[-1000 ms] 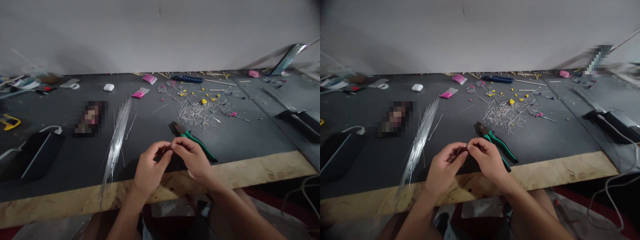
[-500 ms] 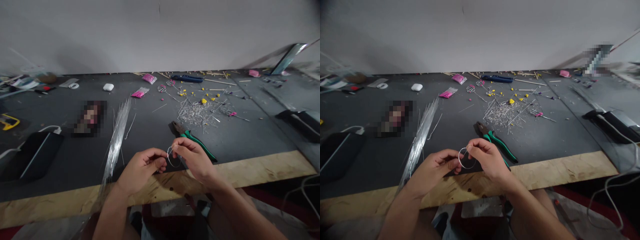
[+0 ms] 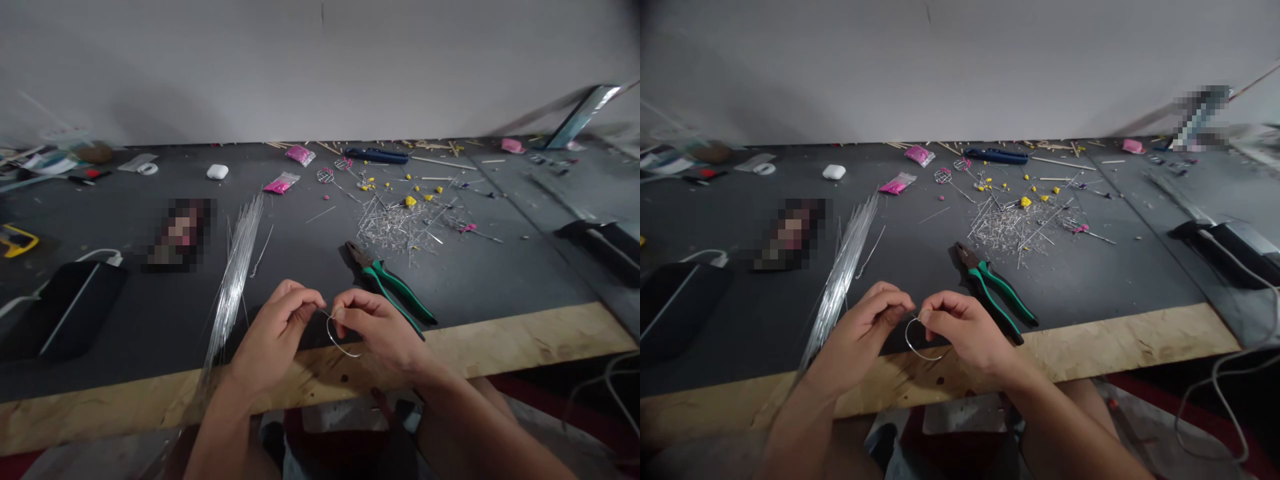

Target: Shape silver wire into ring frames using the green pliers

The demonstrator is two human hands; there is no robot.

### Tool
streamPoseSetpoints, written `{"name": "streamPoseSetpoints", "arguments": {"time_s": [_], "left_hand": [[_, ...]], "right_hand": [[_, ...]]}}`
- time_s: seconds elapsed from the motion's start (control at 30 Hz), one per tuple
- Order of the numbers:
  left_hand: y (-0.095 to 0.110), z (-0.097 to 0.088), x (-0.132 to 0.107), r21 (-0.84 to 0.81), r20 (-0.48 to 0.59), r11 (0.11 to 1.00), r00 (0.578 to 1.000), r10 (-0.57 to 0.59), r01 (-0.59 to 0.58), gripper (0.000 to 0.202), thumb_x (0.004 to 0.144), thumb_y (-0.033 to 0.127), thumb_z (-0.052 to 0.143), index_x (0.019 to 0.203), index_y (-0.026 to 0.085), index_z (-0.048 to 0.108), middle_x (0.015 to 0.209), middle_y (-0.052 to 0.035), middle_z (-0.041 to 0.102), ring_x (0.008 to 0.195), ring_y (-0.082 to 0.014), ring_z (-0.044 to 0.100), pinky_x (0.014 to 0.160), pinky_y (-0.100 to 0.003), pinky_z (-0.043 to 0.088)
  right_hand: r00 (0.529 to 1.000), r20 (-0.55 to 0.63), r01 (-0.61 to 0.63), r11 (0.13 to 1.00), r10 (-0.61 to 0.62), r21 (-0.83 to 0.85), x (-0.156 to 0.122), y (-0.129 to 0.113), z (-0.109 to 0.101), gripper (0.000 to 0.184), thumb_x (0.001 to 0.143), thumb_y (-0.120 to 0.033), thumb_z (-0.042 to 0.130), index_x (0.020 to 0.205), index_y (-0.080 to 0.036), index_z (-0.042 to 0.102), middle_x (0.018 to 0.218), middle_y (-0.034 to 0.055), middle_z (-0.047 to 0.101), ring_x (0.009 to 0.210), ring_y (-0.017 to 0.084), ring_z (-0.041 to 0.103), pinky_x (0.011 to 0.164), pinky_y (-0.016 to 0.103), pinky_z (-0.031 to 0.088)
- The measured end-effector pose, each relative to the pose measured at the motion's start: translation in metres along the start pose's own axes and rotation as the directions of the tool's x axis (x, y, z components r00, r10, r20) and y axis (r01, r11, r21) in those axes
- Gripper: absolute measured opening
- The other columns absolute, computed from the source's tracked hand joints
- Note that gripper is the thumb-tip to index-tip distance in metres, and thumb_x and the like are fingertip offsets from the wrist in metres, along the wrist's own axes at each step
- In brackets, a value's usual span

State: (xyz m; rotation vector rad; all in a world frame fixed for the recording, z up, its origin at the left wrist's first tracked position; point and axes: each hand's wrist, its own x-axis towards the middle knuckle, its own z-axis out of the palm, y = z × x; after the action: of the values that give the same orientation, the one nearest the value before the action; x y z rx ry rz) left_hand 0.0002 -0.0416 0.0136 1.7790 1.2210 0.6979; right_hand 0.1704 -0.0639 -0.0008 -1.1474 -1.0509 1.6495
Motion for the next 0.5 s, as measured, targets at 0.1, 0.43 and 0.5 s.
{"name": "streamPoseSetpoints", "arguments": {"time_s": [0.1,0.43,0.5], "left_hand": [[-0.003,0.001,0.0,-0.015,-0.074,1.0,0.997,-0.017,0.016,0.017,0.088,0.029,0.047,0.09,0.026,0.064,0.098,-0.0023,0.055,0.089,-0.0147,0.055,0.08,-0.029,0.045],[-0.006,0.026,0.006,-0.42,-0.118,0.866,0.93,-0.349,0.272,0.027,0.081,0.041,0.054,0.087,0.016,0.062,0.075,-0.0027,0.063,0.069,-0.0145,0.06,0.066,-0.027,0.049],[-0.003,0.028,0.005,-0.437,-0.051,0.856,0.942,-0.332,0.278,0.027,0.082,0.04,0.054,0.086,0.016,0.065,0.074,-0.0027,0.065,0.07,-0.0146,0.06,0.066,-0.027,0.049]], "right_hand": [[1.0,-0.017,-0.015,0.999,0.014,-0.032,0.0,0.0,0.004,0.011,0.078,-0.025,0.056,0.068,-0.02,0.057,0.06,-0.0027,0.052,0.061,0.011,0.047,0.063,0.025,0.041],[0.918,-0.254,0.186,0.896,-0.304,-0.403,0.008,0.01,0.001,0.01,0.081,-0.025,0.053,0.077,-0.02,0.061,0.073,0.0004,0.059,0.067,0.013,0.053,0.061,0.025,0.042],[0.912,-0.206,0.23,0.857,-0.356,-0.461,0.008,0.011,0.002,0.011,0.082,-0.022,0.052,0.077,-0.021,0.061,0.076,0.0006,0.061,0.07,0.014,0.054,0.064,0.025,0.043]]}}
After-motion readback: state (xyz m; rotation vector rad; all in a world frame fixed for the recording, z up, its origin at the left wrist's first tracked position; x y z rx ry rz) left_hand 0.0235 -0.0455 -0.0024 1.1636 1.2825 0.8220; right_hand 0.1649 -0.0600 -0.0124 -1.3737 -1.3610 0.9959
